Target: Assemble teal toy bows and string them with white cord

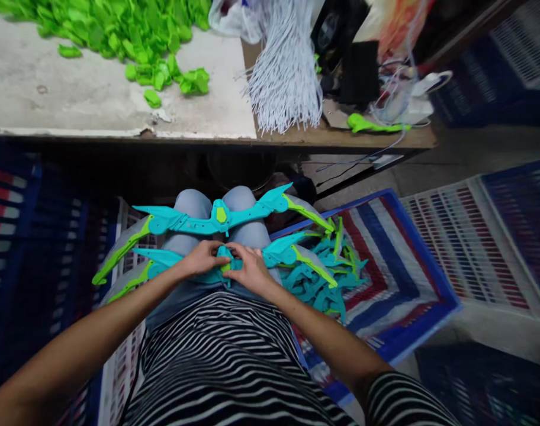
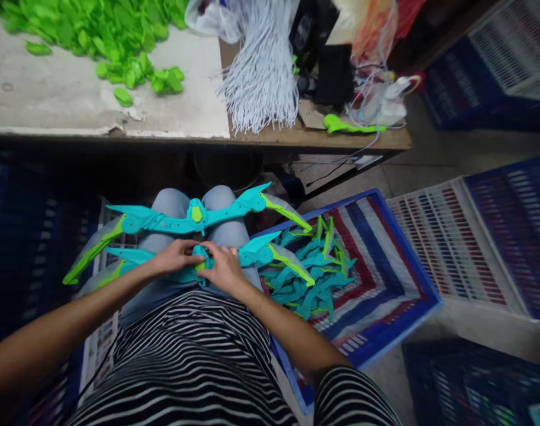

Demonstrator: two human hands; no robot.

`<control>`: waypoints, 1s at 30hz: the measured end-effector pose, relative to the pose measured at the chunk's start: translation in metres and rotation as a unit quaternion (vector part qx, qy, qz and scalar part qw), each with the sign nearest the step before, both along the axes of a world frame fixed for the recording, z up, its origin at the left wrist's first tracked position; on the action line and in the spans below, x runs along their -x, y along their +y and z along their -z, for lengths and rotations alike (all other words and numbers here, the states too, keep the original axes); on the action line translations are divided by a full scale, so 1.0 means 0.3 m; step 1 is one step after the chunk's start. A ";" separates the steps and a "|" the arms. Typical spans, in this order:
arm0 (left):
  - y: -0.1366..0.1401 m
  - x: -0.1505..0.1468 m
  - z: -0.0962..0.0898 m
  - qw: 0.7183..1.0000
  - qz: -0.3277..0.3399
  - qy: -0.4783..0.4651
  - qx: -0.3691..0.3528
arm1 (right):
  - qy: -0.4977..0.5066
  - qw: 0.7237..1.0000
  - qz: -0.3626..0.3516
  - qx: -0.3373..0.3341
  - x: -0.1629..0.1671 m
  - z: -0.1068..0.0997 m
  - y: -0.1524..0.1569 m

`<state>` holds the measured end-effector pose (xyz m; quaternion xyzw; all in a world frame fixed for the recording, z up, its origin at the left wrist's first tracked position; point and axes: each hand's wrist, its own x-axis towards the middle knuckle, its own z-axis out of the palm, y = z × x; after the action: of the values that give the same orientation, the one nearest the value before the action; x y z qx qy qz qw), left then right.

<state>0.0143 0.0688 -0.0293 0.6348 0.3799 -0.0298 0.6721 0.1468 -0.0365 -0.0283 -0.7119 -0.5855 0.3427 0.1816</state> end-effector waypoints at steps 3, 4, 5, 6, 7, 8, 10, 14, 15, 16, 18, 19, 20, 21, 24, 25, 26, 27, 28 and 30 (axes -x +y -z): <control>0.023 0.023 -0.034 0.999 0.012 -0.006 -0.049 | 0.041 0.998 -0.045 -0.035 -0.053 -0.039 0.050; 0.035 0.036 -0.043 0.997 0.022 -0.002 -0.072 | 0.046 0.996 -0.044 -0.070 -0.095 -0.060 0.084; 0.047 0.050 -0.049 0.995 0.036 0.006 -0.096 | 0.034 0.992 -0.024 -0.115 -0.151 -0.084 0.127; 0.056 0.065 -0.053 0.991 0.057 0.019 -0.121 | 0.004 0.986 0.015 -0.164 -0.218 -0.112 0.178; 0.063 0.078 -0.056 0.985 0.080 0.040 -0.151 | -0.043 0.975 0.069 -0.208 -0.296 -0.142 0.236; 0.065 0.089 -0.058 0.975 0.098 0.068 -0.189 | -0.100 0.958 0.122 -0.239 -0.379 -0.173 0.298; 0.059 0.095 -0.062 0.941 0.098 0.131 -0.295 | -0.197 0.929 0.196 -0.245 -0.539 -0.230 0.425; 0.053 0.032 -0.065 0.841 -0.001 0.105 -0.531 | -0.308 0.920 0.196 -0.143 -0.719 -0.303 0.632; 0.060 0.006 -0.059 0.816 -0.014 0.081 -0.572 | -0.327 0.920 0.185 -0.112 -0.727 -0.314 0.668; 0.070 -0.020 -0.049 0.796 -0.016 0.068 -0.601 | -0.344 0.919 0.175 -0.084 -0.726 -0.323 0.697; 0.094 -0.062 -0.022 0.780 -0.003 0.080 -0.621 | -0.374 0.913 0.155 -0.042 -0.711 -0.339 0.739; 0.104 -0.076 -0.006 0.782 0.010 0.094 -0.616 | -0.386 0.911 0.147 -0.029 -0.704 -0.346 0.753; 0.113 -0.083 0.008 0.788 0.027 0.107 -0.605 | -0.393 0.909 0.138 -0.022 -0.702 -0.351 0.763; 0.119 -0.084 0.019 0.795 0.043 0.119 -0.593 | -0.397 0.908 0.131 -0.018 -0.705 -0.356 0.768; 0.128 -0.061 0.030 0.805 0.067 0.144 -0.572 | -0.388 0.913 0.122 -0.019 -0.748 -0.367 0.757; 0.130 -0.048 0.028 0.805 0.066 0.149 -0.571 | -0.380 0.917 0.122 -0.022 -0.770 -0.368 0.743; 0.132 -0.036 0.024 0.806 0.062 0.151 -0.569 | -0.369 0.920 0.126 -0.026 -0.792 -0.369 0.724; 0.135 -0.025 0.021 0.809 0.057 0.150 -0.566 | -0.353 0.925 0.133 -0.030 -0.814 -0.370 0.700; 0.140 -0.016 0.018 0.814 0.052 0.145 -0.561 | -0.333 0.931 0.143 -0.031 -0.835 -0.369 0.673; 0.149 -0.005 0.015 0.826 0.046 0.134 -0.546 | -0.292 0.943 0.158 -0.025 -0.868 -0.365 0.609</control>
<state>0.0158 0.1135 -0.0339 0.9046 0.3909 0.0675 0.1563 0.4073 0.1461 0.0811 -0.8593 -0.5012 0.0720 0.0724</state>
